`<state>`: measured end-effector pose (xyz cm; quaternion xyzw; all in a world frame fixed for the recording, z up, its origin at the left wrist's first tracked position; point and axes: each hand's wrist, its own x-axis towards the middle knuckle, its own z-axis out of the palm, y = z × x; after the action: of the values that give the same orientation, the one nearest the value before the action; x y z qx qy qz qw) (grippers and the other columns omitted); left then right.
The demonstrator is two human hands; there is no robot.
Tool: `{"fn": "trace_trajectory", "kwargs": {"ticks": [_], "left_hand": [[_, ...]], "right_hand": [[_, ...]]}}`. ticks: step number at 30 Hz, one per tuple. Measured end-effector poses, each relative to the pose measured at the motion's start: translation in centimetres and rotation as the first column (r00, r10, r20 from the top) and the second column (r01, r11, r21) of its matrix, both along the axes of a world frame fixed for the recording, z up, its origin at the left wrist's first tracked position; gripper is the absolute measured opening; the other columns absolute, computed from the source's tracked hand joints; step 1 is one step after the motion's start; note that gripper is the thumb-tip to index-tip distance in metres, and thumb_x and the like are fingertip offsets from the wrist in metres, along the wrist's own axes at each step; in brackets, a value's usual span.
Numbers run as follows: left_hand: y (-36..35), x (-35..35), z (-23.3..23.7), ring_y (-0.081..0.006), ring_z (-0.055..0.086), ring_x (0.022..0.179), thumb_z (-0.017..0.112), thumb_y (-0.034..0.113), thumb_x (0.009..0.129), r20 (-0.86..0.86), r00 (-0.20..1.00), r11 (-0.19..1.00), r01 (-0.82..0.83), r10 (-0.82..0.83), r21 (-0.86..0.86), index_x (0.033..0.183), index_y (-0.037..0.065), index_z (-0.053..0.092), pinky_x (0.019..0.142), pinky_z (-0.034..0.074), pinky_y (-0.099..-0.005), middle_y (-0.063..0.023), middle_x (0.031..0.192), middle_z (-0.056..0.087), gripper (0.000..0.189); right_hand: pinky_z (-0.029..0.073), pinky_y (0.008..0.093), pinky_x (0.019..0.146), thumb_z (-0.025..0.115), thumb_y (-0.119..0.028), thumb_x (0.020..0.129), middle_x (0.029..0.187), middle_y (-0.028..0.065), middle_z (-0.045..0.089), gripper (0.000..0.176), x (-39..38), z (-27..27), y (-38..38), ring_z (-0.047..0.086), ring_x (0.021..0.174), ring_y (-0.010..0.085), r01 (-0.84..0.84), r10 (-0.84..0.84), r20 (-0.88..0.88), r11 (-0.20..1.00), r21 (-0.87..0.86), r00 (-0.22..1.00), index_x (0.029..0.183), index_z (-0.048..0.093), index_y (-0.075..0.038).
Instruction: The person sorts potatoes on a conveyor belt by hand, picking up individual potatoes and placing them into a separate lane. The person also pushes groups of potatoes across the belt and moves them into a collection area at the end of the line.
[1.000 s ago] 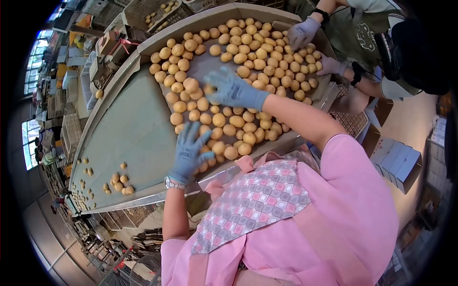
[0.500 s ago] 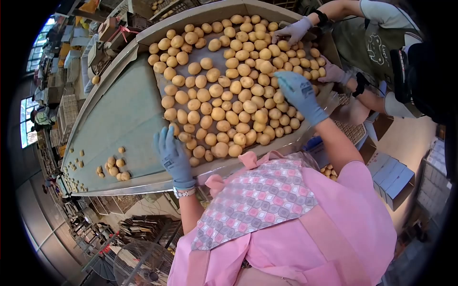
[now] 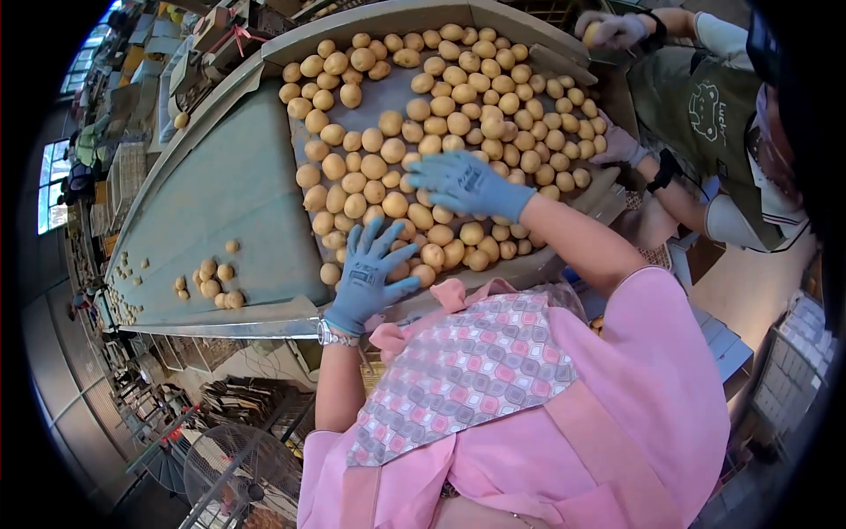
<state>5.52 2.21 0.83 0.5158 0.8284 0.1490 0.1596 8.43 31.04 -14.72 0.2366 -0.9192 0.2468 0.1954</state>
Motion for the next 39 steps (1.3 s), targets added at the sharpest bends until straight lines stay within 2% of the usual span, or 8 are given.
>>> {"fn": "trace_trajectory", "kwargs": {"ticks": [4, 11, 14, 18, 22, 27, 32, 39], "left_hand": [[-0.8, -0.3, -1.7, -0.0402, 0.040, 0.149, 0.072, 0.032, 0.095, -0.110, 0.988, 0.993, -0.106, 0.111, 0.046, 0.145, 0.022, 0.065, 0.126, 0.024, -0.0603, -0.0117, 0.158, 0.052, 0.051], [-2.6, -1.0, -1.8, -0.0403, 0.047, 0.143, 0.063, 0.011, 0.096, -0.240, 0.811, 0.837, -0.466, 0.534, 0.287, 0.137, 0.015, 0.067, 0.123, 0.030, -0.0579, -0.0126, 0.149, 0.058, 0.041], [-2.6, -1.3, -2.0, -0.0411, 0.046, 0.144, 0.063, 0.010, 0.096, -0.201, 0.830, 0.829, -0.436, 0.521, 0.350, 0.138, 0.014, 0.067, 0.123, 0.030, -0.0574, -0.0129, 0.148, 0.059, 0.042], [-0.5, -0.4, -0.2, -0.0438, 0.042, 0.147, 0.067, 0.018, 0.096, -0.188, 0.952, 0.952, -0.196, 0.243, 0.237, 0.142, 0.014, 0.066, 0.124, 0.029, -0.0580, -0.0135, 0.154, 0.055, 0.045], [-1.4, -0.4, -1.5, -0.0438, 0.035, 0.152, 0.074, 0.036, 0.093, -0.147, 0.981, 0.992, -0.124, 0.126, 0.021, 0.149, 0.022, 0.061, 0.128, 0.021, -0.0602, -0.0119, 0.159, 0.051, 0.060], [-4.8, -4.7, -1.2, -0.0446, 0.037, 0.150, 0.073, 0.028, 0.093, -0.430, 0.845, 0.909, -0.400, 0.317, -0.115, 0.147, 0.023, 0.063, 0.123, 0.026, -0.0619, -0.0125, 0.159, 0.049, 0.055], [-8.4, -6.5, -2.5, -0.0436, 0.043, 0.145, 0.068, 0.009, 0.091, -0.610, 0.473, 0.718, -0.652, 0.635, 0.242, 0.142, 0.020, 0.064, 0.121, 0.031, -0.0596, -0.0159, 0.154, 0.052, 0.052], [-6.7, -7.0, -1.4, -0.0443, 0.045, 0.144, 0.067, 0.007, 0.093, -0.466, 0.590, 0.752, -0.527, 0.659, 0.397, 0.133, 0.017, 0.072, 0.120, 0.036, -0.0551, -0.0173, 0.147, 0.059, 0.041]], "right_hand": [[0.041, 0.0547, 0.109, 0.068, -0.043, 0.095, 0.164, 0.0130, 0.043, 0.058, -1.9, 4.7, -3.1, 0.046, 0.139, 0.0334, 0.665, -0.671, 0.177, 0.740, 0.098, 0.720, 0.146, 0.061, -0.014], [0.045, 0.0519, 0.109, 0.066, -0.037, 0.097, 0.129, 0.0149, 0.066, 0.043, 10.3, 7.7, -2.2, 0.063, 0.114, 0.0314, -0.011, 0.010, 0.234, 1.000, 0.007, 0.972, 0.133, 0.068, -0.011], [0.054, 0.0420, 0.098, 0.066, -0.029, 0.097, 0.107, 0.0155, 0.071, 0.029, 9.4, 8.4, 4.4, 0.069, 0.098, 0.0298, 0.183, -0.176, 0.218, 0.983, -0.013, 0.960, 0.118, 0.071, -0.010], [0.052, 0.0470, 0.102, 0.070, -0.025, 0.095, 0.125, 0.0179, 0.066, 0.045, 3.2, 5.2, 7.2, 0.065, 0.114, 0.0333, 0.729, -0.476, 0.554, 0.496, -0.472, 0.682, 0.135, 0.061, -0.006], [0.044, 0.0590, 0.108, 0.073, -0.040, 0.091, 0.136, 0.0171, 0.056, 0.056, 1.5, 6.9, -0.9, 0.055, 0.127, 0.0377, 0.644, -0.639, 0.082, 0.763, -0.055, 0.765, 0.135, 0.057, -0.010], [0.050, 0.0511, 0.098, 0.069, -0.023, 0.094, 0.125, 0.0113, 0.067, 0.046, 4.5, 7.1, -8.4, 0.065, 0.110, 0.0296, -0.048, 0.087, 0.264, 0.987, -0.153, 0.961, 0.139, 0.063, -0.016], [0.056, 0.0408, 0.066, 0.062, -0.009, 0.095, 0.091, 0.0105, 0.070, 0.031, -4.0, 7.3, 3.7, 0.069, 0.078, 0.0275, 0.452, -0.435, 0.132, 0.879, -0.156, 0.891, 0.125, 0.070, -0.011], [0.055, 0.0476, 0.102, 0.074, -0.024, 0.095, 0.143, 0.0133, 0.063, 0.070, -12.0, 2.7, 11.0, 0.065, 0.124, 0.0357, 0.482, -0.700, 0.506, 0.714, 0.508, 0.504, 0.158, 0.045, -0.022]]}}
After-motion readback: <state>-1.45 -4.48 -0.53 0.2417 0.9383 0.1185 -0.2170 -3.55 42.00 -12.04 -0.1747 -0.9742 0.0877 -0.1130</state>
